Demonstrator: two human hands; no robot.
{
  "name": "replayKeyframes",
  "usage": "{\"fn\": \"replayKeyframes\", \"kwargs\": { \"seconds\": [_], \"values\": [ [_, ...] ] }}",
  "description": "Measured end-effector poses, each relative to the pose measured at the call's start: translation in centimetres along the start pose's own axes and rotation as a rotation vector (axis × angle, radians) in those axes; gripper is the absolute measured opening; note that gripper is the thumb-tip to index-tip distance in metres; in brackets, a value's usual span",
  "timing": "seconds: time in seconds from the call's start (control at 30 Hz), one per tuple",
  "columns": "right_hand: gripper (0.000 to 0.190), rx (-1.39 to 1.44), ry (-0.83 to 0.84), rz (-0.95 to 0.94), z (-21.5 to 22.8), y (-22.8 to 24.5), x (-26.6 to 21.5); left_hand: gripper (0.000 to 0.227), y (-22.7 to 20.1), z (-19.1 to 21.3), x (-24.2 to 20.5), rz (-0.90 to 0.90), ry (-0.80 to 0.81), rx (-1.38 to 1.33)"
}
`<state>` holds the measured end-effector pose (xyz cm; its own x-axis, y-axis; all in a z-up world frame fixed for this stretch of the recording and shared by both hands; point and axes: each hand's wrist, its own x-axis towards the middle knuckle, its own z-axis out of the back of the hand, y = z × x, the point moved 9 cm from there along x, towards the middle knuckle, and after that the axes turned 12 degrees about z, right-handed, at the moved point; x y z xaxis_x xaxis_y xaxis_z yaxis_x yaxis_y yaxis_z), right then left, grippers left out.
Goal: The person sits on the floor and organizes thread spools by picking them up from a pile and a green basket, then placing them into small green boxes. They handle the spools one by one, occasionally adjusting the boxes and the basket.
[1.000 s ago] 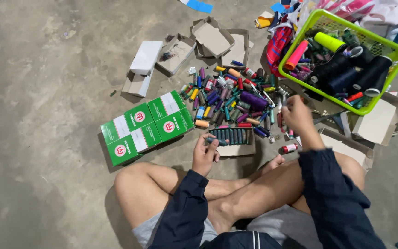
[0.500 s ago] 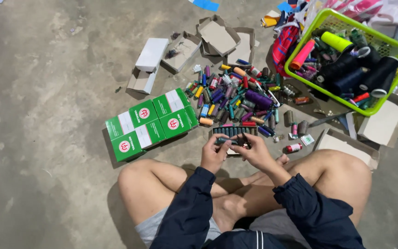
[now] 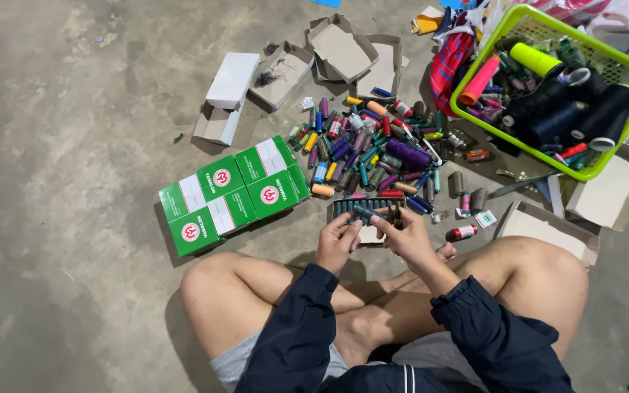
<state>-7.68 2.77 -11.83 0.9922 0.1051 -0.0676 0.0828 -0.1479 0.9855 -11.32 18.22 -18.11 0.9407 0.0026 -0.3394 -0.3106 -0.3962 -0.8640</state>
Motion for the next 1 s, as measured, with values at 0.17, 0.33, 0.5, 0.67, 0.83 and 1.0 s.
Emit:
{"fn": "replayKeyframes", "kwargs": {
  "seconds": [0.17, 0.33, 0.5, 0.67, 0.83, 1.0],
  "values": [
    [0.021, -0.021, -0.056, 0.030, 0.6, -0.1, 0.4, 0.024, 2.2, 0.5, 1.2, 0.048, 0.041, 0.002],
    [0.024, -0.078, -0.028, 0.018, 0.1, 0.9, 0.1, 0.022, 1.7, 0.1, 1.1, 0.030, 0.011, 0.094],
    [0.018, -0.129, 0.017, 0.007, -0.8, 0.9, 0.0, 0.022, 1.9, 0.9, 1.5, -0.023, -0.030, 0.161],
    [0.015, -0.170, 0.008, -0.005, -0.7, 1.0, 0.0, 0.020, 2.2, 1.1, 1.7, -0.014, -0.055, 0.148],
    [0.015, -0.175, 0.005, -0.016, -0.2, 0.6, 0.1, 0.021, 1.7, 1.0, 1.3, -0.013, -0.058, 0.115],
    [0.015, -0.165, 0.005, -0.032, -0.1, 0.6, 0.2, 0.021, 1.3, 0.9, 1.3, -0.018, -0.058, 0.116]
  ]
}}
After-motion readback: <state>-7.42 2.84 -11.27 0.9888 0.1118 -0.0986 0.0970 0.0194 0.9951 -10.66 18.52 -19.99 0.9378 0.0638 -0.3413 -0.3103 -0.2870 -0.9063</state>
